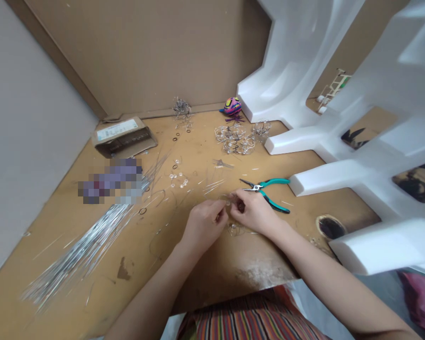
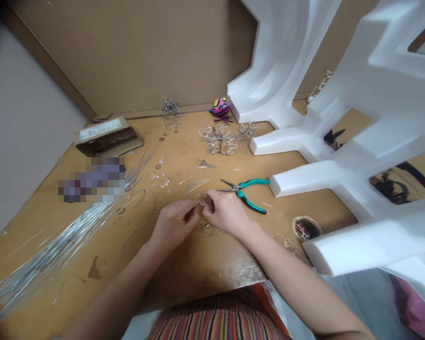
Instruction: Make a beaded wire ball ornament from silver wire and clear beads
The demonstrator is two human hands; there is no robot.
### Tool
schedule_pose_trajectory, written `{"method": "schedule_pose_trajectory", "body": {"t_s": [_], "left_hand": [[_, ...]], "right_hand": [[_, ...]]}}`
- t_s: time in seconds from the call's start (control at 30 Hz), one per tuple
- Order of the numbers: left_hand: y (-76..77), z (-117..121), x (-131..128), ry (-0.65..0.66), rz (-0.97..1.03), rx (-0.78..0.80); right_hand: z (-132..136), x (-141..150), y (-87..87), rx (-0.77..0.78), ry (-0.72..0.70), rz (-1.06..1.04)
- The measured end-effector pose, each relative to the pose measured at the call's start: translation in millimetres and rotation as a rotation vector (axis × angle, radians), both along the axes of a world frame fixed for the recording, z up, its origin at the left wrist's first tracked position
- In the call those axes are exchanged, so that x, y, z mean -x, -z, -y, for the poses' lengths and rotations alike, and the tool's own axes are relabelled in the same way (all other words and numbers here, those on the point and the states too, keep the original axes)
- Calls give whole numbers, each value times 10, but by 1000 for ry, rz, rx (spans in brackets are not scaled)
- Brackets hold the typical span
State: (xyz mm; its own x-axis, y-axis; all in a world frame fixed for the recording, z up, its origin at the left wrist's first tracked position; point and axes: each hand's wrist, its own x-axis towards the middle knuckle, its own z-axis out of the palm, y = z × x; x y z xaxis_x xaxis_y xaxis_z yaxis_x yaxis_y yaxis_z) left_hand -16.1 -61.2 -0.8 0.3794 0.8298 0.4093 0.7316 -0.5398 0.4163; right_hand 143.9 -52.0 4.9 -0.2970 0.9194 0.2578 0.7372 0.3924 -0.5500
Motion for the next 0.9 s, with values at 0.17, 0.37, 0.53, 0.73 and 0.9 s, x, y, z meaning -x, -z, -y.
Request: {"method": "schedule_pose_trajectory", "body": {"t_s": [0.17, 0.37, 0.53, 0.73, 0.9], "left_hand": [[-11, 19, -12, 6, -83, -45], [10, 32, -13, -15, -7, 14], [-12, 7, 7, -23, 282, 205], [-51, -19, -3, -6, 477, 235], [-18, -19, -17, 38, 537, 233]], "right_hand": [[4, 8, -10, 1, 9, 13], [3, 19, -20, 7, 15, -4], [-19, 50, 9, 64, 60, -162], [-68, 63, 14, 468, 142, -523], [-126, -2, 20, 774, 77, -771]]}}
